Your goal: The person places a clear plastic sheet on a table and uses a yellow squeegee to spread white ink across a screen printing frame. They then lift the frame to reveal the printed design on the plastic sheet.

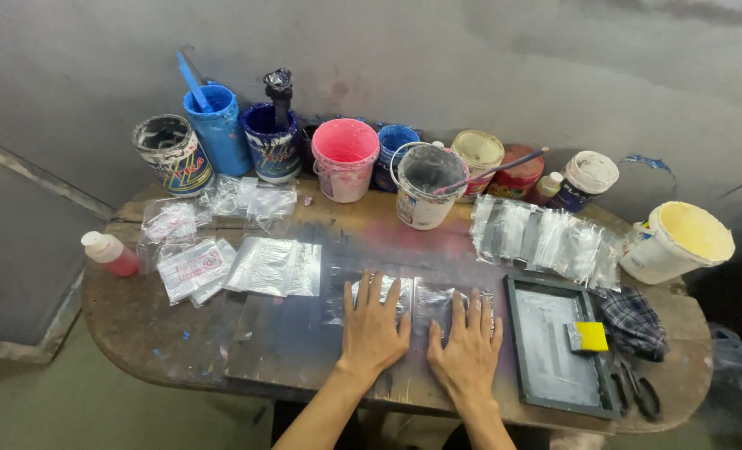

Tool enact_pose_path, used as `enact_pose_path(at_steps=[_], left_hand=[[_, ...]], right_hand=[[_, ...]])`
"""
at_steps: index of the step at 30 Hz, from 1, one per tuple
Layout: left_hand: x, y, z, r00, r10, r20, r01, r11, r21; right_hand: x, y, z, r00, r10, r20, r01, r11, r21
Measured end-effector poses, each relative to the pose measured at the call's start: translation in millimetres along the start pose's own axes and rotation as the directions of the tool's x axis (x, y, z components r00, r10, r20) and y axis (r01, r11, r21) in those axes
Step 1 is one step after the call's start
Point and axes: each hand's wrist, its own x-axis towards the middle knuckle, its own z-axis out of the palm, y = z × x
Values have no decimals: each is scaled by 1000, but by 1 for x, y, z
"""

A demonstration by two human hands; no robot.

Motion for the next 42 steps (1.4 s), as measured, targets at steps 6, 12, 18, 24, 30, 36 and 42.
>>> enact_pose_path(at_steps=[6, 12, 18, 24, 30, 36, 42], left_hand=[[-1, 3, -7, 1000, 1, -19, -1, 1000, -9], [-4, 2, -3, 999, -20, -38, 18, 999, -47], [-8, 1, 1, 990, 18, -140, -20, 1000, -13], [-6, 1, -1, 991, 2, -133, -6, 1000, -26], [-9, 6, -6, 995, -2, -98, 1, 1000, -6], [-11, 7, -7, 996, -10, -94, 11, 1000, 11], [-10, 8, -11, 996, -3, -92, 2, 1000, -13]], right_hand=[[5, -10, -18, 979, 76, 189, -85, 996, 41], [3, -14, -25, 986, 87, 139, -101, 991, 93], [2, -8, -23, 981, 41, 189, -44, 999, 12], [4, -9, -20, 983, 40, 180, -44, 999, 18], [-3, -16, -30, 984, 45, 173, -47, 999, 8], [-6, -16, -32, 987, 51, 152, -56, 998, 28], [-4, -15, -33, 982, 55, 179, -63, 997, 43]])
